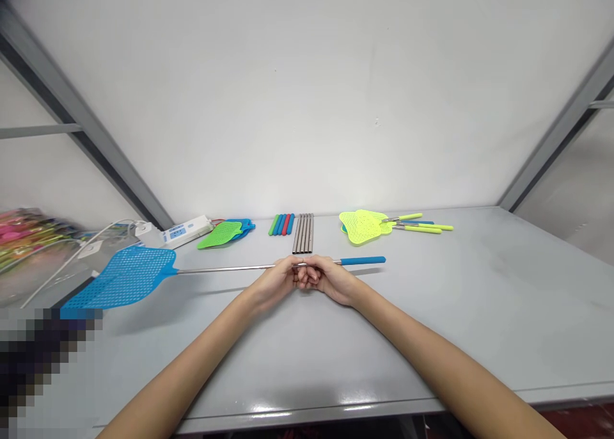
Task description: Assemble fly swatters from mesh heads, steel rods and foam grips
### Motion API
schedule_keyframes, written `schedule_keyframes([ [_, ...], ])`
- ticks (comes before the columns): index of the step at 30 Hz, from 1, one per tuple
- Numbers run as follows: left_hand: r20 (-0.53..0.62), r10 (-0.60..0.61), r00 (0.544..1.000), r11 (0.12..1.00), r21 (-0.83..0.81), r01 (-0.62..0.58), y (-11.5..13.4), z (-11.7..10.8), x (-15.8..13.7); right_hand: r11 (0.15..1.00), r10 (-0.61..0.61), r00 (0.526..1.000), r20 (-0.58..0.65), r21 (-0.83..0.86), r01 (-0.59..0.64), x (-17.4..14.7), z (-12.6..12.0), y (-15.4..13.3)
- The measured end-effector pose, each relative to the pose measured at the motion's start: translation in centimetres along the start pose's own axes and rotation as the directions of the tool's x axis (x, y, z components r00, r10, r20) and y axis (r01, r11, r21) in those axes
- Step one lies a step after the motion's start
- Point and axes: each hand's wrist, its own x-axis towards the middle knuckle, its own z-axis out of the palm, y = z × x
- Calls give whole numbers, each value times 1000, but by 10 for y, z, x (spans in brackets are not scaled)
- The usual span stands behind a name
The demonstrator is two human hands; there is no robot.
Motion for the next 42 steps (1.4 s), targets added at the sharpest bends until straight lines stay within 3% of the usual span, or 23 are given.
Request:
schedule_keyframes([
  [8, -91, -64, 994, 993, -102, 55, 4, 3, 7, 994, 23, 995, -95, 111, -12, 4, -1, -3],
  [19, -41, -112, 993, 975, -199, 102, 21, 7, 8, 989, -72, 972, -222, 113, 99, 7, 6, -11],
  [28, 19, -113, 993, 979, -168, 115, 34, 6, 0, 989, -148, 975, -163, -30, 145, 2, 12, -25],
  [42, -27, -164, 986, 972, -175, 157, 42, -10, -6, 974, -199, 975, -99, -129, 186, -3, 5, -31],
])
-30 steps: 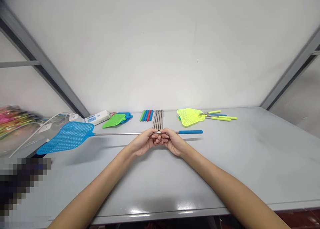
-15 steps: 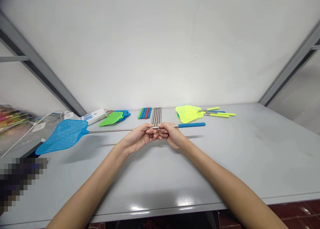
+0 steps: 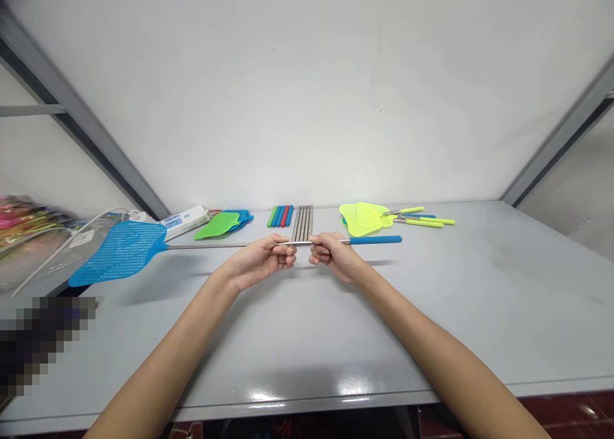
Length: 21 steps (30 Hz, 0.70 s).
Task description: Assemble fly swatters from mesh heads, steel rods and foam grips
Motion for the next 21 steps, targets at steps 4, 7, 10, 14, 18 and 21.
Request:
schedule_keyframes([
  [4, -4, -36, 999, 999, 2, 36, 3, -3, -2, 1000, -3, 1000, 2, -8, 4, -1, -1, 0],
  [7, -14, -56, 998, 998, 1, 56, 5, -3, -4, 1000, -1, 1000, 5, -7, 1, -1, -2, 0],
  [10, -30, -69, 997, 998, 10, 69, 6, -3, -6, 1000, 9, 1000, 7, -2, -9, -2, -4, -2],
  [14, -62, -67, 996, 997, 31, 69, 8, -5, -8, 1000, 24, 1000, -4, 19, -24, -3, -2, 1],
  [18, -132, -25, 991, 997, 66, 34, 4, -10, -5, 995, 54, 998, -22, 81, -52, -3, 1, 13],
  [21, -161, -9, 987, 996, 90, 24, -5, -10, 2, 987, 82, 995, -55, 145, -74, -2, -2, 20],
])
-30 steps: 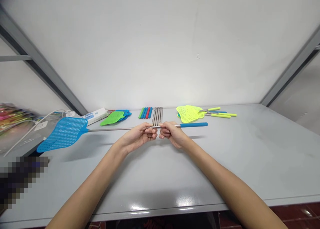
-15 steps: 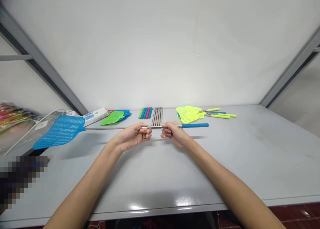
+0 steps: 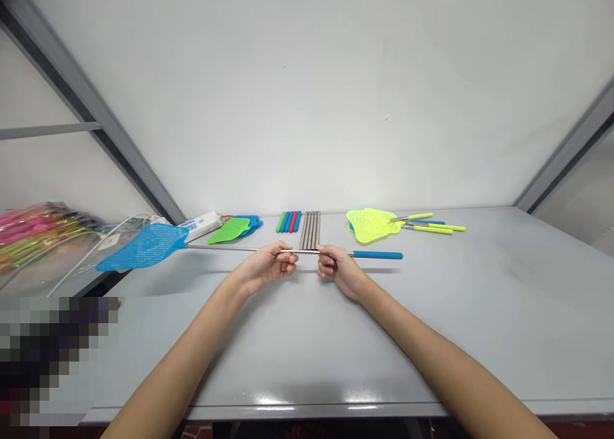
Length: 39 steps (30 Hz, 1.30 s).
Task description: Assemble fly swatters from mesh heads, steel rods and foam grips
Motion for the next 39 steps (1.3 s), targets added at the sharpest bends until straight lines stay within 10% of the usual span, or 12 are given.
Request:
schedule_keyframes([
  [39, 87, 107, 990, 993, 45, -111, -33, 23, 8, 999, 45, 992, -117, -19, -48, -4, 13, 16],
])
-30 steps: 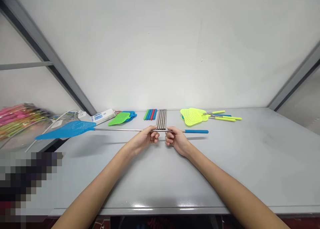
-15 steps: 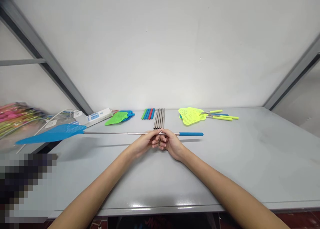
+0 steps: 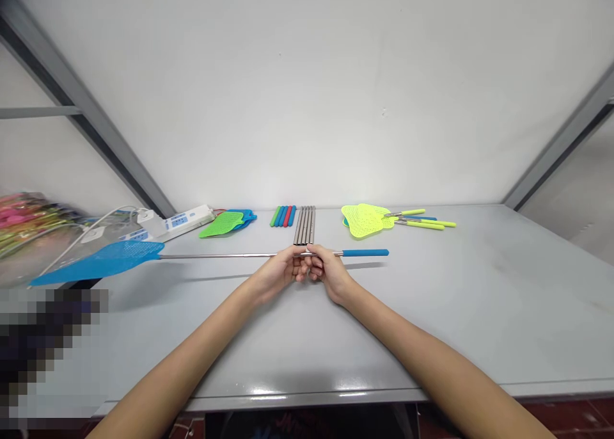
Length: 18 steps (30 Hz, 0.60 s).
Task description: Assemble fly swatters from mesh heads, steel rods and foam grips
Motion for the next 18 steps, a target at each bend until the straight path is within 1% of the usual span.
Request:
schedule_keyframes([
  [4, -33, -4, 999, 1000, -29, 3, -4, 1, 3, 1000, -1, 997, -82, 4, 1, 1, 1, 0],
  [10, -70, -16, 997, 999, -35, 14, -7, 0, 7, 1000, 2, 987, -163, 28, 2, 0, 6, 1],
  [15, -77, 28, 997, 1000, -10, -28, -8, 3, 7, 999, 7, 983, -184, 45, 1, 0, 5, 0],
  [18, -111, 80, 991, 997, 12, -79, -11, 8, 7, 999, 8, 984, -177, 49, 0, 0, 3, 0],
])
